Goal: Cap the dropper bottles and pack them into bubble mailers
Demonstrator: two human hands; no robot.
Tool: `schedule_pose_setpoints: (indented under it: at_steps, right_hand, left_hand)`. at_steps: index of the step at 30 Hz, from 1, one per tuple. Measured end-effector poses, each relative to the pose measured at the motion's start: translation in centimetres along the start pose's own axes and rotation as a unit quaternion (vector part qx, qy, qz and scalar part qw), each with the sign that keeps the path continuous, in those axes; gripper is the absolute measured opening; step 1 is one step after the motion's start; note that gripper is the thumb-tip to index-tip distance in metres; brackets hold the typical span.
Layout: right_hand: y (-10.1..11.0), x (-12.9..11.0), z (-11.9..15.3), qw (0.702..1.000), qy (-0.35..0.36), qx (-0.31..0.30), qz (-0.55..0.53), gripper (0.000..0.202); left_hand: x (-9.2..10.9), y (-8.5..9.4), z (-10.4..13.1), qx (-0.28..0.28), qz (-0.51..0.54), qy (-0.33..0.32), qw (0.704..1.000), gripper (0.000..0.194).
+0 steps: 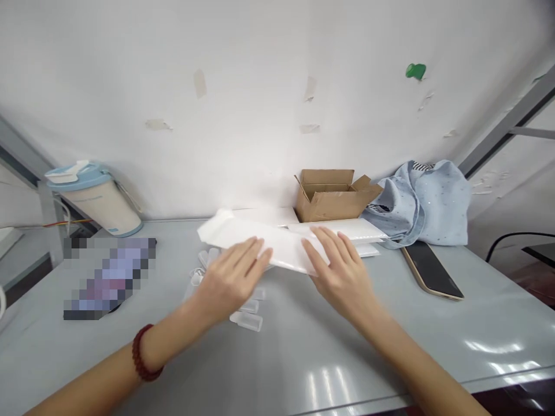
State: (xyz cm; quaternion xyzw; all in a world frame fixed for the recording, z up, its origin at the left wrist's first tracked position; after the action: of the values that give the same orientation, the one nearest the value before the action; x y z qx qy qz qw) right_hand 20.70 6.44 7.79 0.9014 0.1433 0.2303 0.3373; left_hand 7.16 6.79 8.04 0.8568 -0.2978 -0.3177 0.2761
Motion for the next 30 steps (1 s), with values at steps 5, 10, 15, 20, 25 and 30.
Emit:
schedule_pose_setpoints:
  at_steps: [5,10,15,20,25,30]
  right_hand:
    - [-0.1,-3.2,0.6,0.996,-0.012,-0.081,0.044,0.033]
    - [-1.8,-3.0,1.0,0.991,-0.021,-0.126,0.033,0.046]
    - [-2.1,-2.4,0.9,0.991,-0.041,-0.129,0.011,0.057]
    - [-1.8,-2.4,0.8,0.990,-0.077,-0.118,-0.004,0.072]
    - [-2.3,-3.7,1.1,0.982,-0.041,-0.174,-0.069,0.076]
    - [-2.1,-5.5,1.4,0.963,0.006,-0.218,-0.161,0.089]
  left_hand:
    - [2.5,1.2,1.9,0.025,0.035,-0.047,0.998,0.026]
    - [-0.5,0.9,2.9,0.019,0.090,0.056,0.994,0.024]
    - [-9.5,-0.4,6.4,-0.015,0.193,0.460,0.866,0.043]
    - [-9.6,-4.2,9.9,-0.123,0.547,0.639,0.526,0.033]
    - [-6.9,-4.9,9.9,-0.159,0.629,0.637,0.417,0.016]
    - [-2.9,-5.2,8.0,-0.224,0.691,0.547,0.417,0.012]
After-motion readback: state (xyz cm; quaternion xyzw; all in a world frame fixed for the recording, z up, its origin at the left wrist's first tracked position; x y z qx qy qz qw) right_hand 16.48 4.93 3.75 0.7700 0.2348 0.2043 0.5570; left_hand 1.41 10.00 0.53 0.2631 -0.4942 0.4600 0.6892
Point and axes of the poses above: each hand's wrist, its own z-axis away from the middle knuckle, its own y-axis out of the back of the hand, x = y × z, the point moved 8 cm from there along -z, towards the middle knuckle, and after that the axes turned 1 degree about z, right-handed, at the moved point
